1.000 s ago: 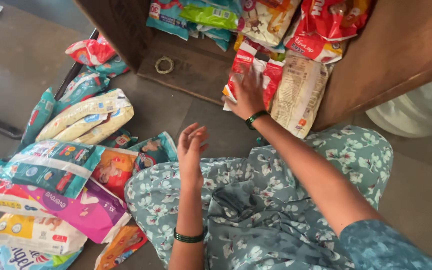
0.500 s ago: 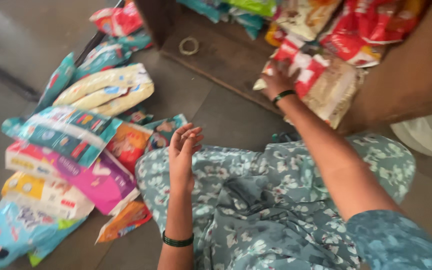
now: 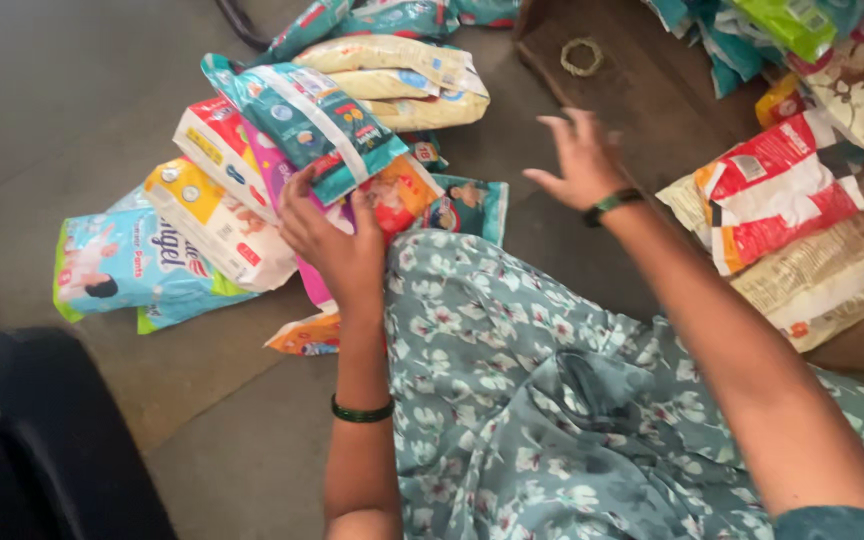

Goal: The person sits on the floor in front of a wooden shelf and sorts packages of baby diapers and wipes by brand, placing each package onto the shelf compartments. They pick packages one at a time from a pile on the floor, turn some over, and stack them on the shelf.

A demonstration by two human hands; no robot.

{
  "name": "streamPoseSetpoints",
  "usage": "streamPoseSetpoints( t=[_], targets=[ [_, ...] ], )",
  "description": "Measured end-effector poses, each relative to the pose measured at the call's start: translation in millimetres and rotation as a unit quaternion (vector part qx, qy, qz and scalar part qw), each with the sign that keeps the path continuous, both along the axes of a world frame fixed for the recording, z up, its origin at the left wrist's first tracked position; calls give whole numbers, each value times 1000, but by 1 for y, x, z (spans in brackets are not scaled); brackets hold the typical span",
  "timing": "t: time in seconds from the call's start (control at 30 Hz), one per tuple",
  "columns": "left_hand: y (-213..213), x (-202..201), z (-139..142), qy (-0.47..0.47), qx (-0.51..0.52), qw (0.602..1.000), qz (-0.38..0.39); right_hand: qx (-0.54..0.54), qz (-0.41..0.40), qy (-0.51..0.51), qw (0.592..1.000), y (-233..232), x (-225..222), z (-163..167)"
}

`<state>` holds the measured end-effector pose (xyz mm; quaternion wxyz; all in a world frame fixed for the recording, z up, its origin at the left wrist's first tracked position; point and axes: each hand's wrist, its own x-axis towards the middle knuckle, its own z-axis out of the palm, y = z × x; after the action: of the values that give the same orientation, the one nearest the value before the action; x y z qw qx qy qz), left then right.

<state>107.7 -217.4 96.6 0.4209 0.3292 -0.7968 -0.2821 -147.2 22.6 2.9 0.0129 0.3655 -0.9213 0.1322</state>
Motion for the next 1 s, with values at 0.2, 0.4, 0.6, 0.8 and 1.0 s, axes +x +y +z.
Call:
streamPoseSetpoints(
  t=[0.2,0.4,0.6,0.8,1.0],
  targets=[
    [-5,-33,6,-145,-105,981,-77,-53,33,-88,994,-119,-8,12],
    [-40,-50,-11,-296,-108,947,-56,93,114,37,988,-188,-20,18],
    [-40,-40,-26,-292,-112,949,-34,-37,209,125,969,-202,-31,6],
    [-33,-42,-20,-284,-81,955,-25,-86,214,194,953,-168,-25,27],
    [-26,-38,-19,-292,-91,951,-31,-94,145,155,973,-94,13,89]
  ],
)
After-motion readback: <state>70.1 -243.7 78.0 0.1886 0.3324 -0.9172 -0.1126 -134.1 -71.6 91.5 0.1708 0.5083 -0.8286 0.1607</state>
